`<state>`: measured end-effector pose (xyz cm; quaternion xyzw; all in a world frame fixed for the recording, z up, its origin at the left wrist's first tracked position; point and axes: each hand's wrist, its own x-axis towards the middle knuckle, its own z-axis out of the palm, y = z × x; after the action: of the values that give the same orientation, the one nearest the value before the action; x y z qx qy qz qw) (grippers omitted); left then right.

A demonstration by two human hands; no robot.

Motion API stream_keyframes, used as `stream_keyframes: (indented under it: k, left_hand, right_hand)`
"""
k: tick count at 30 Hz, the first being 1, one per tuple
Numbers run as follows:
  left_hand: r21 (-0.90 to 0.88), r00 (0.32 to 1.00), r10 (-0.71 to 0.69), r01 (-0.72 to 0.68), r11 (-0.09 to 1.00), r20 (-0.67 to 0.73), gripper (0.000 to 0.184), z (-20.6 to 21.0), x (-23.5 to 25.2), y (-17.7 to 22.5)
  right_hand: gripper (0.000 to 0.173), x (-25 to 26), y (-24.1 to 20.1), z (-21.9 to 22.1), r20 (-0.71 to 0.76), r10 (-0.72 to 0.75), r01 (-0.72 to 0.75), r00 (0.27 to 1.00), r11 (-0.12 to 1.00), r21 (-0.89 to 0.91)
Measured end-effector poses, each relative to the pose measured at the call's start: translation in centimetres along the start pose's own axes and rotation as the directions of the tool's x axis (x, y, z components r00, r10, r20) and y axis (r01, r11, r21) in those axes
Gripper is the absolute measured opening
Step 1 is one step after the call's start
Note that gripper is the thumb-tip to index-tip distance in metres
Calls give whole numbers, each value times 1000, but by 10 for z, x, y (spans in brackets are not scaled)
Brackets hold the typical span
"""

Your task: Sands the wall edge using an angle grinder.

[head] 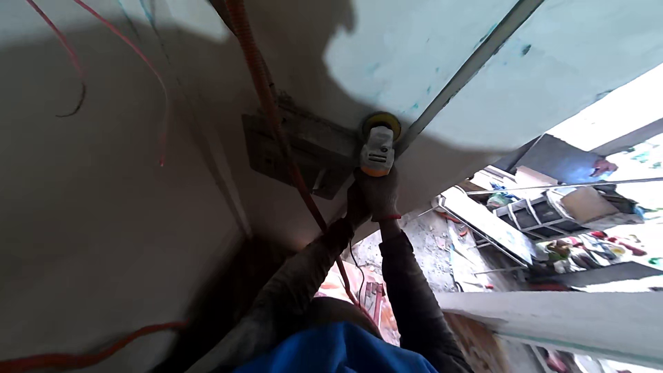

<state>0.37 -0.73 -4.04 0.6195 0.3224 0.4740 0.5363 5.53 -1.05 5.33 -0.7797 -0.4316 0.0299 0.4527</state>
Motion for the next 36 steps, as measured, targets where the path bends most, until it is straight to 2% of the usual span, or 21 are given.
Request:
stream_keyframes:
  k: [1, 5, 10, 15, 19, 22, 25, 28, 33, 36]
  left_hand:
    - [-8, 999, -25, 25, 1000, 41, 71, -2, -5, -4]
    - [-72, 997, 25, -30, 997, -69, 61, 5, -2, -16]
    - [-11, 1000, 11, -11, 1000, -8, 69, 3, 8, -4]
    - [-75, 1000, -24, 23, 997, -16, 70, 4, 3, -8]
    - [-31, 996, -72, 73, 997, 43, 75, 0, 16, 15]
    - [-41, 998, -50, 51, 998, 25, 64, 4, 31, 28]
    - [-56, 1000, 16, -17, 998, -21, 66, 10, 21, 9]
    - [-138, 1000, -26, 24, 990, -15, 70, 10, 5, -10]
    - [-23, 999, -40, 40, 999, 20, 74, -1, 20, 17]
    - [-33, 1000, -8, 8, 999, 16, 74, 0, 15, 10]
  right_hand:
    - [70, -2, 4, 3, -7, -6, 6, 1000, 1000, -4]
    - [71, -7, 11, 10, -16, -22, 22, 1000, 1000, -7]
    - [68, 0, -5, 0, -9, -18, 18, 1000, 1000, 2]
    - [70, 0, 2, 6, -12, -41, 41, 999, 999, -10]
    - [71, 7, -23, -7, 15, -14, 14, 1000, 1000, 8]
    - [75, 16, -28, -14, -5, -48, 48, 999, 999, -17]
    - [81, 12, -14, -9, -29, -65, 64, 997, 997, -35]
    - [75, 3, 3, 3, -20, -83, 83, 996, 996, -20]
    - [72, 10, -18, -6, 5, -22, 22, 1000, 1000, -3]
    - [73, 11, -13, -4, -13, -39, 39, 999, 999, -9]
